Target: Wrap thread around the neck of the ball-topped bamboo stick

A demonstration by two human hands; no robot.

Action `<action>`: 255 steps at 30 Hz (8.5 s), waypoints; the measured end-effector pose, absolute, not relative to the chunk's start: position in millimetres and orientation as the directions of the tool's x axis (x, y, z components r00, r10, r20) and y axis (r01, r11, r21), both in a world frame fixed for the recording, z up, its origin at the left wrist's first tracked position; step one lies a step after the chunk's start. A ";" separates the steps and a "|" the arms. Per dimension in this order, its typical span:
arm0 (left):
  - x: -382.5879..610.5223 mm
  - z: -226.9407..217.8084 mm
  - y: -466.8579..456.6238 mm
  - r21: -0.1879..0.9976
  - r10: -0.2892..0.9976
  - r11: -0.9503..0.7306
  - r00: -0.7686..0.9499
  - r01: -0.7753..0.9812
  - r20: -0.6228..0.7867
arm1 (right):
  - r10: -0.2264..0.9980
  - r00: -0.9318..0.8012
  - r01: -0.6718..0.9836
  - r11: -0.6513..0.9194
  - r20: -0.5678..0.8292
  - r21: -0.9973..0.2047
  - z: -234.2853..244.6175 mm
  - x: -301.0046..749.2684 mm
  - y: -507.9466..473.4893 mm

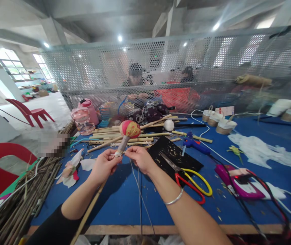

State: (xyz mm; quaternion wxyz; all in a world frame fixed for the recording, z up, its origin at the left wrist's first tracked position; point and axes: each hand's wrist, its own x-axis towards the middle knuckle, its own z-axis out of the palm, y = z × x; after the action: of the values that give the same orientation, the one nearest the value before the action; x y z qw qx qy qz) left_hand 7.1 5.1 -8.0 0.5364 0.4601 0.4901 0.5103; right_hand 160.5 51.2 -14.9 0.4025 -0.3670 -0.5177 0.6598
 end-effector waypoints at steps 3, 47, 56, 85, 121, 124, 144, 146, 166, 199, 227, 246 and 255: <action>7.2 -9.3 4.1 0.985 0.997 0.067 0.052 -0.158 -0.059 | 0.893 -0.442 -0.165 -0.167 -0.079 -0.972 -18.1 160.2 53.0; 4.5 -11.8 22.0 0.951 0.991 0.102 0.110 -0.292 -0.073 | 0.935 -0.352 -0.214 -0.110 -0.029 -0.971 -9.2 160.1 46.6; 8.6 -6.8 15.2 0.866 0.972 0.204 0.198 -0.456 -0.125 | 0.902 -0.432 -0.233 -0.120 -0.008 -0.965 -13.9 160.0 51.9; 12.5 -22.2 16.8 0.993 0.984 -0.080 -0.150 0.082 0.092 | 0.889 -0.448 -0.127 -0.170 -0.096 -0.977 -15.7 169.7 56.9; 20.1 -30.8 14.2 0.960 0.986 -0.062 -0.129 0.274 0.101 | 0.920 -0.391 -0.144 -0.100 -0.036 -0.985 -28.0 152.2 58.5; 14.8 -26.5 18.0 0.995 0.994 0.028 -0.107 0.094 -0.018 | 0.932 -0.362 -0.127 -0.082 -0.030 -0.989 -29.2 153.3 57.8; 3.2 -12.2 21.2 0.864 0.978 0.166 0.192 -0.476 -0.082 | 0.935 -0.351 -0.217 -0.129 -0.046 -0.968 -18.7 156.6 51.7; 3.3 -10.2 18.7 0.849 0.967 0.192 0.240 -0.492 -0.080 | 0.926 -0.376 -0.226 -0.121 -0.028 -0.967 -18.2 158.2 53.0; 19.9 -27.1 6.5 0.968 0.993 -0.085 -0.061 0.237 0.102 | 0.892 -0.449 -0.099 -0.109 -0.053 -0.989 -18.1 165.7 59.6; 22.8 -17.1 6.7 0.757 0.926 0.363 0.302 -0.544 -0.227 | 0.813 -0.580 -0.292 -0.156 0.045 -0.944 -9.5 170.6 55.8; 13.9 -13.4 12.6 0.937 1.000 -0.013 -0.009 -0.348 0.010 | 0.933 -0.342 -0.104 0.078 0.110 -0.992 -15.0 162.3 54.3; 21.3 -23.4 9.6 0.860 0.919 0.351 0.313 -0.371 -0.240 | 0.825 -0.565 -0.197 -0.113 0.019 -0.974 -15.9 174.7 60.8; 28.3 -33.2 7.3 0.980 0.980 -0.111 -0.145 0.167 0.136 | 0.881 -0.472 -0.151 -0.061 0.018 -0.987 -19.0 159.5 58.9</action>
State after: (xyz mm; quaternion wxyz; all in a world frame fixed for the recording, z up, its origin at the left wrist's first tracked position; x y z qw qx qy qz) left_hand 28.3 7.3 -33.2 0.3860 0.5278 0.5435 0.5264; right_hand 159.5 58.9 -19.0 0.3962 -0.3268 -0.5590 0.6510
